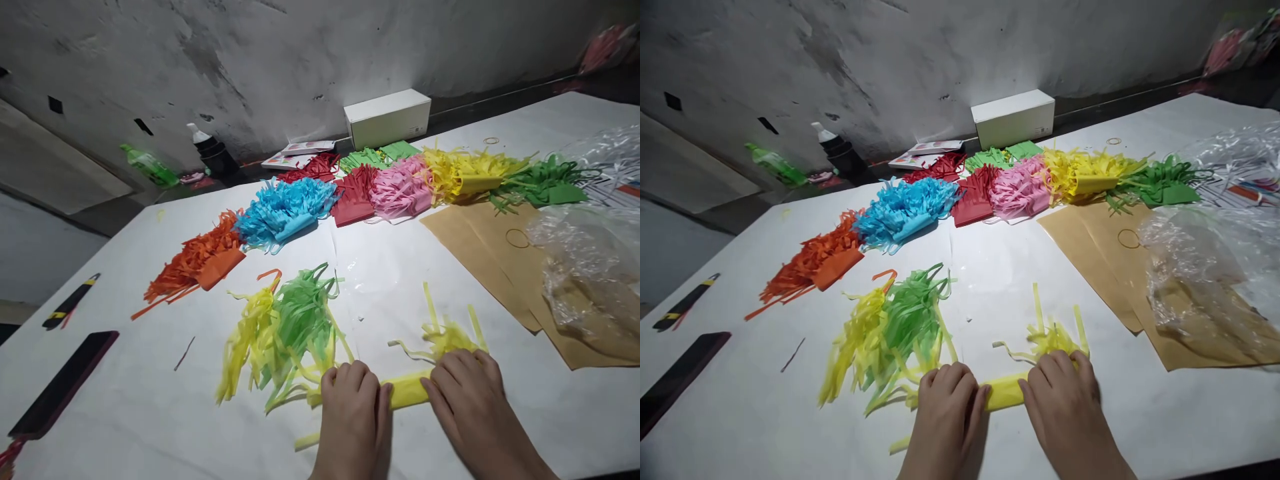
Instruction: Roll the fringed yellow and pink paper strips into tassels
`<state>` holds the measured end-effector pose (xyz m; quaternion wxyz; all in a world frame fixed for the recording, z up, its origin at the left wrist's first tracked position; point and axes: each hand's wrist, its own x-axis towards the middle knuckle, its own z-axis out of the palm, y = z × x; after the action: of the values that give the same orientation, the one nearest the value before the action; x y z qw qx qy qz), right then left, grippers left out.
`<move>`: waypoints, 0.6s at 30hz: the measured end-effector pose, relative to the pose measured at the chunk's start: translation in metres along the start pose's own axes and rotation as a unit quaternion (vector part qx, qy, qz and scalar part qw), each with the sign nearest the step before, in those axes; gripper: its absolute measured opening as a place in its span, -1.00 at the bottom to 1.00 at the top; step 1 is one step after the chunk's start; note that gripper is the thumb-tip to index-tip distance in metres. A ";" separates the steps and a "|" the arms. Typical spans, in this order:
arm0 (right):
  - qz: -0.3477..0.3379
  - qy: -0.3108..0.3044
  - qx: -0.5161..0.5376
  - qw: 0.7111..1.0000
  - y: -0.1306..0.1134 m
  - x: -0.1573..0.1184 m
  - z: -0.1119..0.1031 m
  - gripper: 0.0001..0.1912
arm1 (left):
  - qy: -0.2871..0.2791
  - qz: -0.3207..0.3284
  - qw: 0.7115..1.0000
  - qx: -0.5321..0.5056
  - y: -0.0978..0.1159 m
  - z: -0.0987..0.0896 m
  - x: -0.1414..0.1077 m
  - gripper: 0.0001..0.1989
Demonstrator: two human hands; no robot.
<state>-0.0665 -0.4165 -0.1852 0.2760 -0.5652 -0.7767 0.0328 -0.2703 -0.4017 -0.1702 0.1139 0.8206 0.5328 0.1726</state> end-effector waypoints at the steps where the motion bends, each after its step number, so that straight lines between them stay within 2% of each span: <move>1: 0.006 0.005 -0.015 1.000 0.000 0.000 0.001 -0.72 | -0.004 -0.003 1.000 0.004 -0.001 0.001 0.000 -0.77; 3: 0.014 0.025 -0.040 0.999 0.001 -0.001 0.001 -0.77 | 0.002 -0.011 1.000 0.013 -0.001 0.003 0.000 -0.77; 5: -0.015 0.051 -0.058 0.997 0.003 -0.003 0.000 -0.85 | 0.007 -0.014 1.000 0.019 -0.001 0.005 0.000 -0.76; 8: -0.102 0.076 -0.010 0.992 0.003 -0.008 0.000 -0.73 | 0.012 -0.014 1.000 0.025 0.001 0.005 0.002 -0.75; 11: -0.135 0.067 0.050 0.987 0.000 -0.012 0.003 -0.68 | 0.019 -0.013 0.999 0.023 0.002 0.002 0.003 -0.77; 13: -0.132 0.068 0.055 0.987 -0.003 -0.012 0.004 -0.67 | 0.043 0.006 0.999 0.005 0.002 0.000 0.002 -0.91; 16: -0.111 0.075 0.090 0.987 -0.009 -0.008 0.002 -0.74 | 0.113 0.070 0.990 -0.044 0.002 -0.002 -0.002 -0.82; 18: -0.107 0.060 0.103 0.987 -0.011 -0.007 0.001 -0.80 | 0.117 0.111 0.985 -0.061 0.003 -0.003 -0.005 -0.81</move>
<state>-0.0754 -0.4268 -0.1848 0.3808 -0.4483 -0.8072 0.0484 -0.2709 -0.4071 -0.1677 0.0807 0.8405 0.4366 0.3107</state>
